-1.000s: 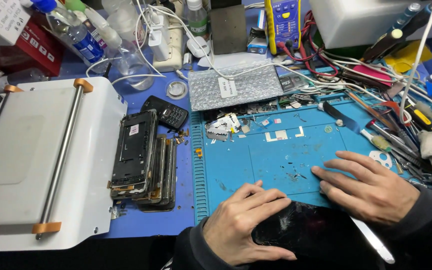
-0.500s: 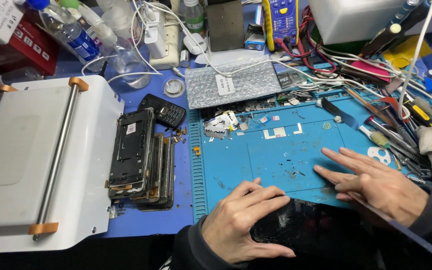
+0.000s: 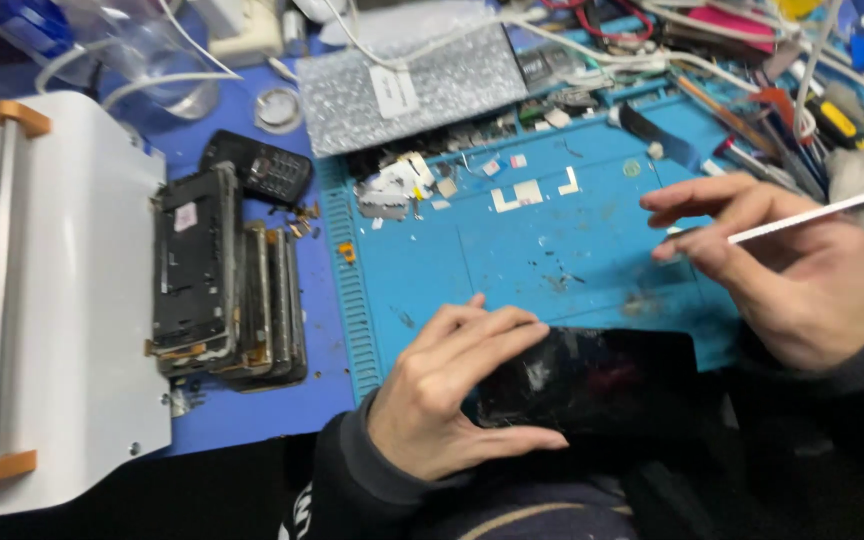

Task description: Repairing a cracked phone screen by removing broken glass and adhesive residue using hand tools.

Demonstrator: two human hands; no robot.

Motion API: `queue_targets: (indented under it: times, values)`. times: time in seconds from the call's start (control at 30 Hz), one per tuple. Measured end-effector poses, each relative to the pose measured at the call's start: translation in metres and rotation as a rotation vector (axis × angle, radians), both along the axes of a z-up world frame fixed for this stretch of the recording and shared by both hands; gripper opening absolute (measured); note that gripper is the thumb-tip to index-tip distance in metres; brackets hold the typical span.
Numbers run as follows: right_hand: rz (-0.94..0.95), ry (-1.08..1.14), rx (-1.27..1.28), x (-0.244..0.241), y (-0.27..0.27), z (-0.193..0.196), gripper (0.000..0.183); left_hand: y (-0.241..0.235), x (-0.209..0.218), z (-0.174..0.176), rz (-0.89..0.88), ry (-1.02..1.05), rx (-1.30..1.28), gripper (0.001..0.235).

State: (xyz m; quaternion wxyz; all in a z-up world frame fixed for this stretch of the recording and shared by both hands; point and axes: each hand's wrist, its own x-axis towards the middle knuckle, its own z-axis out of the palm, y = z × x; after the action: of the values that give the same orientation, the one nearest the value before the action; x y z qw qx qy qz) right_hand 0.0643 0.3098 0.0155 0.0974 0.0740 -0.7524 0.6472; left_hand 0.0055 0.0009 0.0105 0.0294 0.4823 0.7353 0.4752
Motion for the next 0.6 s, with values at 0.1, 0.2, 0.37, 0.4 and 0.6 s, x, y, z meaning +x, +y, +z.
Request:
queue_targets:
  times: [0.1, 0.2, 0.37, 0.4, 0.6]
  values:
    - [-0.218, -0.175, 0.013, 0.001, 0.009, -0.019, 0.013, 0.003, -0.002, 0.0, 0.037, -0.043, 0.026, 0.075]
    - [-0.18, -0.394, -0.341, -0.01, 0.006, -0.022, 0.015, 0.004, -0.004, 0.001, 0.065, -0.034, 0.012, 0.075]
    - [-0.14, -0.454, -0.307, -0.011, 0.004, -0.029, 0.027, 0.006, -0.005, -0.002, 0.041, -0.035, -0.038, 0.076]
    - [-0.142, -0.471, -0.313, -0.01, 0.004, -0.03, 0.027, 0.007, -0.005, -0.003, 0.039, -0.051, -0.045, 0.076]
    - [-0.178, -0.479, -0.241, -0.012, 0.002, -0.031, 0.021, 0.008, -0.005, -0.004, 0.051, -0.056, -0.083, 0.078]
